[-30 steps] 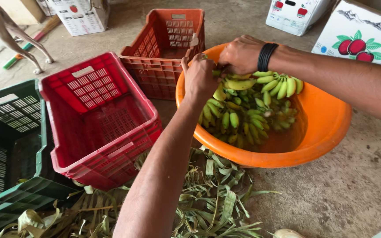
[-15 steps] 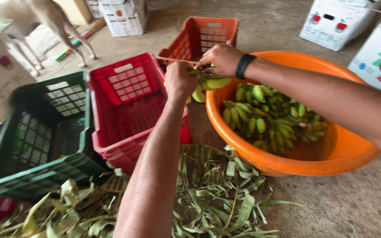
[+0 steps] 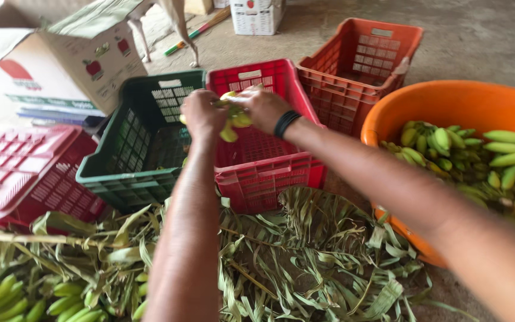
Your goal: The person washes green bananas by hand in an orange basin filled with water and places them into red and green plastic crates. The person repeatedly picks up bunches of bananas, rinses them, and transfers them to the crates.
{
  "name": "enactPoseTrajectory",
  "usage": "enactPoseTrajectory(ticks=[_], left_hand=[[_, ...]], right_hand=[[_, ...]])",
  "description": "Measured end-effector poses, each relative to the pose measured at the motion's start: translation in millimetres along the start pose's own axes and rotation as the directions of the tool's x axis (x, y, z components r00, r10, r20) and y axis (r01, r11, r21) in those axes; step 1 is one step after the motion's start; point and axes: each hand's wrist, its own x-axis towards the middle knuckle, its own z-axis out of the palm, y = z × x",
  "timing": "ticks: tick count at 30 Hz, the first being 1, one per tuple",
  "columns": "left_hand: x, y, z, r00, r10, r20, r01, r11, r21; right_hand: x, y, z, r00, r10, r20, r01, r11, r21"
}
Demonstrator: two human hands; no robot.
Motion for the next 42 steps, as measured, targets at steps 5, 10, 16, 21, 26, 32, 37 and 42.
enactPoseTrajectory(ticks=[5,10,16,21,26,32,37,42], left_hand=[[6.7,-84.9,-30.2,0.989,0.119,-0.087,-0.111,0.99,0.088],[-0.8,-150.9,-41.5,0.958,0.137,-0.253,-0.124,0.99,0.068],[-18.3,-194.8,-22.8,0.948,-0.243,-0.205,0.246,0.969,-0.008],[-20.4,-186.8,-1.6,0.969,-0.179,-0.171,0.219,0.942,0.253],[-24.2,-177.2,-0.9,0.926,-0.374,-0.053,0.367,0.857,0.362],[-39.5,-134.6,24.3,0.971,-0.154,-0.182,0.205,0.927,0.313],[-43.5,-45.4,55.5,0.99,-0.074,-0.12,0.076,0.997,0.011],[-61.4,63.8,94.0,0.967,0.226,-0.119,-0.239,0.964,-0.113]], right_hand=[[41.5,-48.5,47.2,0.999,-0.023,0.049,0.016,0.991,0.133],[76.4,-69.8,108.2,0.996,-0.079,0.043,0.07,0.98,0.184],[90.7,-84.5,174.8,0.983,-0.165,0.084,0.15,0.977,0.154],[59.7,-64.5,157.9,0.963,-0.228,0.143,0.231,0.973,-0.004],[2.9,11.5,71.6,0.897,-0.388,0.214,0.421,0.896,-0.143],[-95.8,125.9,-68.4,0.837,-0.337,0.431,0.491,0.81,-0.321],[-200.6,200.8,-166.1,0.893,0.0,0.449,0.248,0.833,-0.494],[-313.5,223.5,-208.0,0.719,0.336,0.608,0.094,0.82,-0.564]])
